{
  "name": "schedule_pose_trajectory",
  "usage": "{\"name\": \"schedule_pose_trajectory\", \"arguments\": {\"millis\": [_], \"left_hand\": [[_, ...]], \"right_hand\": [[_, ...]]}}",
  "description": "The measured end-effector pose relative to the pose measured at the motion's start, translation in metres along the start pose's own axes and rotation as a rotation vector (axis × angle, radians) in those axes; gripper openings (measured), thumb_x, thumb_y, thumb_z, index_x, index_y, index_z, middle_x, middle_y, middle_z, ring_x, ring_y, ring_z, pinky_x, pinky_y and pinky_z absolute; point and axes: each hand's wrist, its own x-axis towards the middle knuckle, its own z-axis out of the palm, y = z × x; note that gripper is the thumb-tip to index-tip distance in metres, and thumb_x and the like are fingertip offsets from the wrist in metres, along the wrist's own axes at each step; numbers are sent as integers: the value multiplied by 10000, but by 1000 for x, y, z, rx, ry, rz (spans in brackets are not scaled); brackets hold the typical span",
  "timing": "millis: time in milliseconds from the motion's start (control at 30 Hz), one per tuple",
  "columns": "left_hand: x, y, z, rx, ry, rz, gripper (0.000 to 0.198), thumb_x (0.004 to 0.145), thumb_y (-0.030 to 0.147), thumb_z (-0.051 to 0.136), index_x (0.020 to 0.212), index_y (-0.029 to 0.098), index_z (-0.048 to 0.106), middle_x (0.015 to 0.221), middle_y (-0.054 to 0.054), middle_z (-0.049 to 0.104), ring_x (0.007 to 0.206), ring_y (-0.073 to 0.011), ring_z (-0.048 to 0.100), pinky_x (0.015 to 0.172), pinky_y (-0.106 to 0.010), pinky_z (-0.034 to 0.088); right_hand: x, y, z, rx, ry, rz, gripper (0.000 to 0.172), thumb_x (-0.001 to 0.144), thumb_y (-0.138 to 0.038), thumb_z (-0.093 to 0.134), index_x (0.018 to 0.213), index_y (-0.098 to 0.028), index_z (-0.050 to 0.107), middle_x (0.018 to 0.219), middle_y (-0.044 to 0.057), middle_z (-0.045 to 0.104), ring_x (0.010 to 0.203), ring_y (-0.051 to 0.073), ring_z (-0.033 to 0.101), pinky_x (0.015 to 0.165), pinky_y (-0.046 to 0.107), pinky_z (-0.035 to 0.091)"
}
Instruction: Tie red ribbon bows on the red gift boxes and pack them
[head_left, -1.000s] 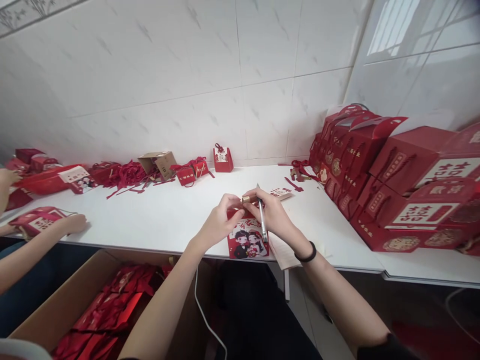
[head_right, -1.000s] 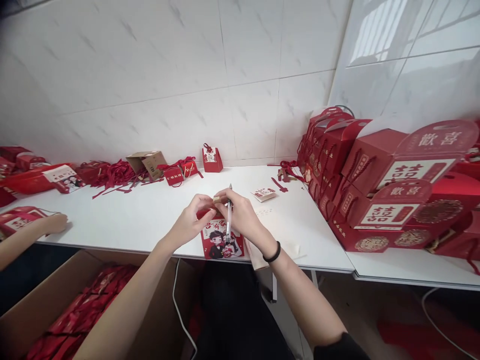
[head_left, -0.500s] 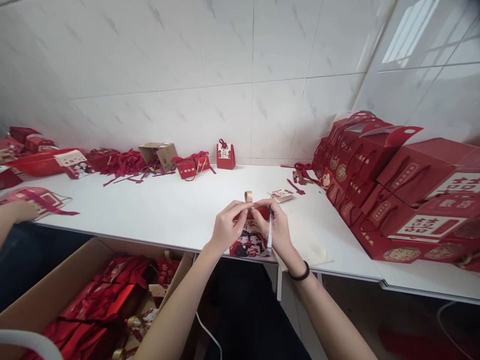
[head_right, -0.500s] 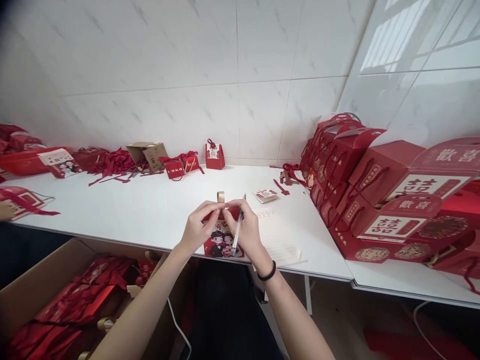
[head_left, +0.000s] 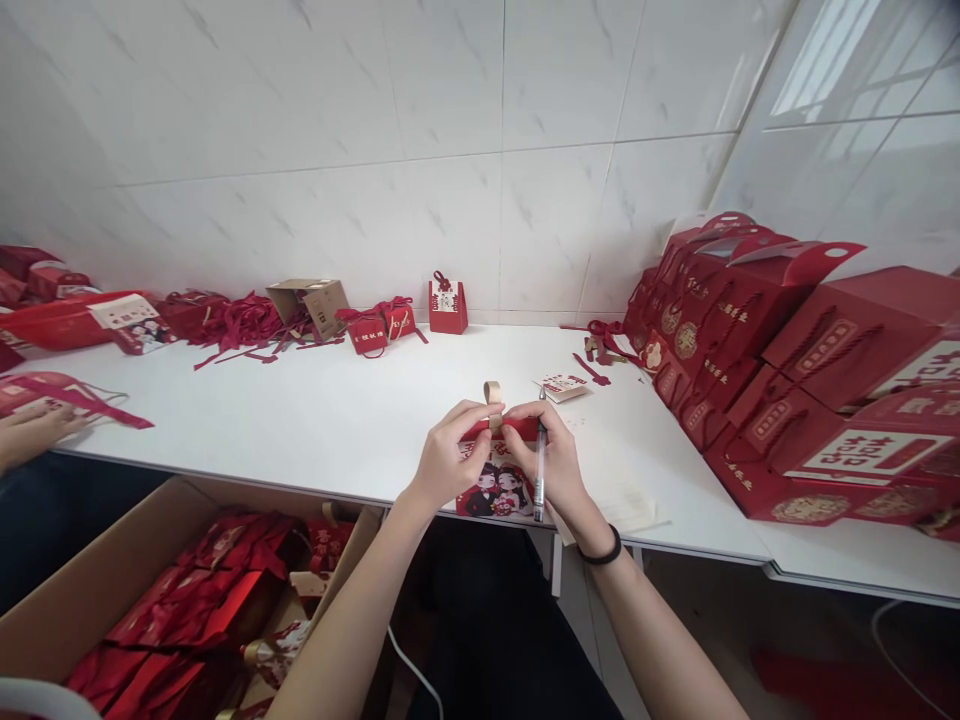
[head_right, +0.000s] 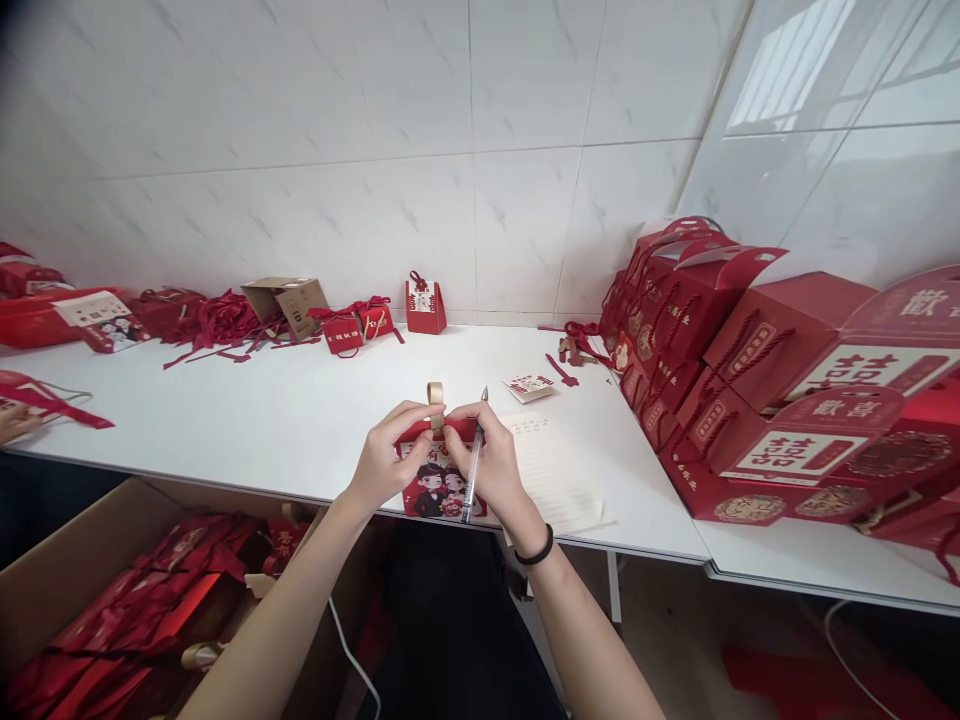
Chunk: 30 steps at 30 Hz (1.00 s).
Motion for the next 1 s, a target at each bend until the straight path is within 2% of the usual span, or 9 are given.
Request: {"name": "schedule_pose_trajectory", "arguments": {"millis": [267, 533, 1000], "left_hand": [[1, 2, 1, 29, 25, -20, 293, 807, 70, 456, 1031, 190, 603, 904, -33, 595, 845, -130, 579, 754, -242, 474], [1, 1, 3, 11, 59, -52, 283, 785, 53, 466, 991, 182, 613, 858, -25, 598, 799, -125, 584, 708, -231, 477], [1, 0, 2, 53, 47, -19, 249, 811, 81, 470, 997, 182, 600, 849, -25, 586, 782, -122, 570, 700, -234, 466]], "right_hand": [[0, -1, 2, 30, 23, 39, 80, 774, -201, 565, 826, -214, 506, 811, -3, 603, 754, 160, 575, 684, 274, 453], [5, -3, 1, 107, -50, 92, 208, 743, -198, 544, 710, -226, 341, 771, -6, 598, 680, 146, 535, 621, 258, 408], [5, -1, -1, 84, -71, 65, 210, 752, -190, 542, 711, -224, 338, 761, -4, 589, 665, 145, 519, 621, 261, 392]]}}
